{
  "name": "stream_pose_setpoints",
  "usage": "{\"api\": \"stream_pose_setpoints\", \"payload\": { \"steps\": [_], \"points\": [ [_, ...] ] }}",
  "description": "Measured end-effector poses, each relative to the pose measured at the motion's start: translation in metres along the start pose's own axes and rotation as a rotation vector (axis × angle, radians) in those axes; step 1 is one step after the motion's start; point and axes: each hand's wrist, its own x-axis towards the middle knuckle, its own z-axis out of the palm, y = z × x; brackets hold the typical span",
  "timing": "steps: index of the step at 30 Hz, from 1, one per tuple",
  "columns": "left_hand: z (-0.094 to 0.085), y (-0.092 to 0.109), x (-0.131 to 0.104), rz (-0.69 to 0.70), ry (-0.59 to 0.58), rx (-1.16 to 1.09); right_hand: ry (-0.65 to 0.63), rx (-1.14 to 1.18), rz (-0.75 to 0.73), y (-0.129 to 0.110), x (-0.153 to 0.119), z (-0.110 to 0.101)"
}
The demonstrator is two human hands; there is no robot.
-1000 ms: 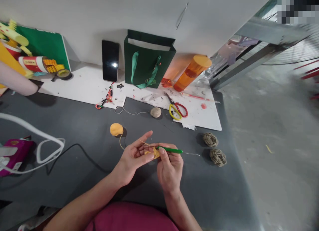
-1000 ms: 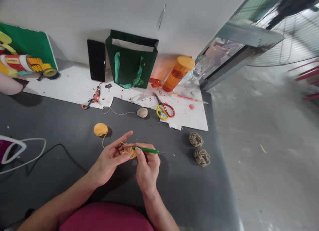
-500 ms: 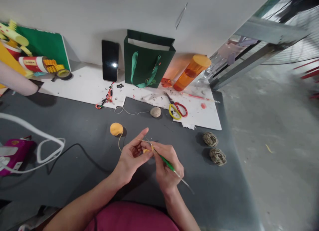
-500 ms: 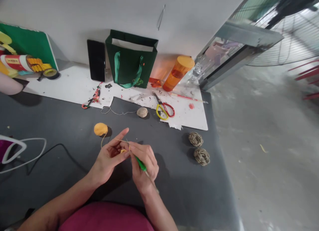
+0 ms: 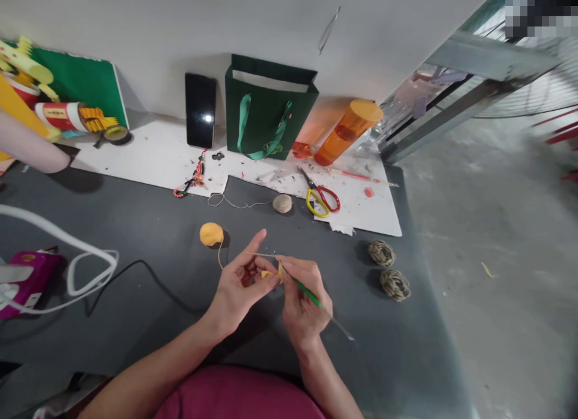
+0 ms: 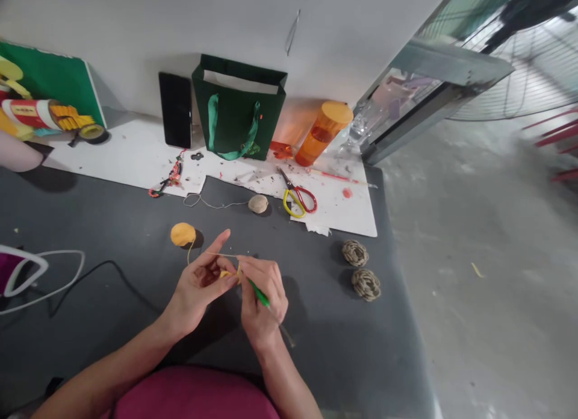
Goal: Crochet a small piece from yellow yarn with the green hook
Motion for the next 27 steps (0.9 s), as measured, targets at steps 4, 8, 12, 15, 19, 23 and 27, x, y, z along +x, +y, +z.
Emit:
{"api": "stream_pose_setpoints", "payload": {
  "steps": [4, 8, 12, 15, 19, 23, 27],
  "points": [
    [-0.001, 0.000, 0.001, -0.060, -0.037, -0.085, 0.066, 0.167, 0.109, 0.000, -0.003, 0.005],
    [-0.002, 0.002, 0.004, -0.228, -0.076, -0.238, 0.033, 0.507, 0.418, -0.003, 0.003, 0.008],
    [-0.001, 0.004, 0.003, -0.255, -0.062, -0.255, -0.044, 0.544, 0.445, -0.005, 0.008, 0.003],
    [0.000, 0.003, 0.002, -0.187, -0.031, -0.172, -0.064, 0.255, 0.263, -0.004, 0.006, 0.000],
    [-0.001, 0.000, -0.001, -0.024, 0.031, 0.011, -0.042, -0.056, -0.056, 0.000, 0.000, 0.000],
    [-0.001, -0.002, -0.001, -0.028, 0.011, -0.008, 0.044, 0.065, 0.023, 0.002, -0.005, 0.005],
    [0.000, 0.000, 0.001, -0.115, -0.013, -0.121, 0.124, 0.423, 0.276, 0.001, -0.003, 0.011]
  ]
}}
